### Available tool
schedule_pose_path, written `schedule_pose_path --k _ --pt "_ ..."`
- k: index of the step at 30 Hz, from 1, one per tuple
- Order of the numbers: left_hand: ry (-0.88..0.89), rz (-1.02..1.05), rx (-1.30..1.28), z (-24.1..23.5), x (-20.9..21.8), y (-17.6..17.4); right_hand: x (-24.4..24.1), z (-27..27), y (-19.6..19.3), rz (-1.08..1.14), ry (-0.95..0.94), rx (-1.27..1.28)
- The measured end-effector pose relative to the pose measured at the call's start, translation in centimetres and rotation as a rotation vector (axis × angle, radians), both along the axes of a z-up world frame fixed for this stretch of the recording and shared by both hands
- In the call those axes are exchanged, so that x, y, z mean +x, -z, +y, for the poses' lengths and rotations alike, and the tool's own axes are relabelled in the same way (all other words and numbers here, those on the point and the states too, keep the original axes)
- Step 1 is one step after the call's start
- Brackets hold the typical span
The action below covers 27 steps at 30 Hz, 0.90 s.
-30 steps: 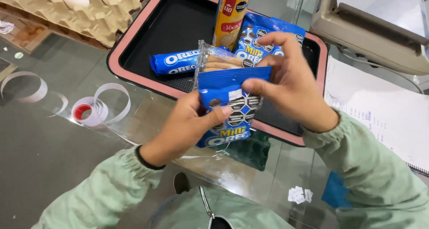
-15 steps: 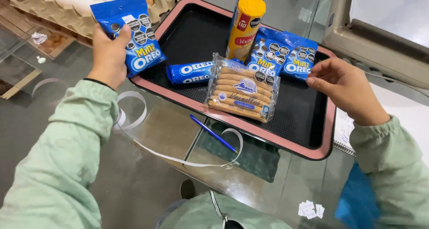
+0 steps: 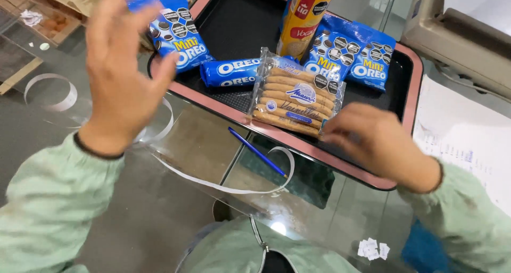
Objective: The person marks a long white paper strip with a blue pen, then tears off small pieces and sticks them onto various snack packages on a tray. The snacks include Oreo cookies, biscuits, and cylindrical containers. The person handles each package individually to apply the labels.
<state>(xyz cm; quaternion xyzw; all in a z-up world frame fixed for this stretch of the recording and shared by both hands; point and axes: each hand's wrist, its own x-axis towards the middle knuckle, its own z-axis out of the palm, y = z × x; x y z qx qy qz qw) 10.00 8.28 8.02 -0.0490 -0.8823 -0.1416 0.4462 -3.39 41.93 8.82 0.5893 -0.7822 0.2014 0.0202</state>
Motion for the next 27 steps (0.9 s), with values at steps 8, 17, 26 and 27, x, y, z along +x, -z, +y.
schedule_pose_path --k 8,17,26,27 --pt "0.534 -0.492 0.022 8.3 7.9 4.9 7.5 -4.6 7.4 -0.218 -0.323 0.188" --pt "-0.147 -0.019 0.507 12.7 12.1 9.1 7.5 -8.5 7.1 -0.658 -0.245 0.25" --pt "-0.162 -0.015 0.298 13.9 10.5 9.9 8.1 -8.4 6.8 -0.94 -0.237 0.2" --pt "-0.164 -0.019 0.302 13.9 10.2 9.9 8.2 -8.4 6.7 -0.944 -0.257 0.165"
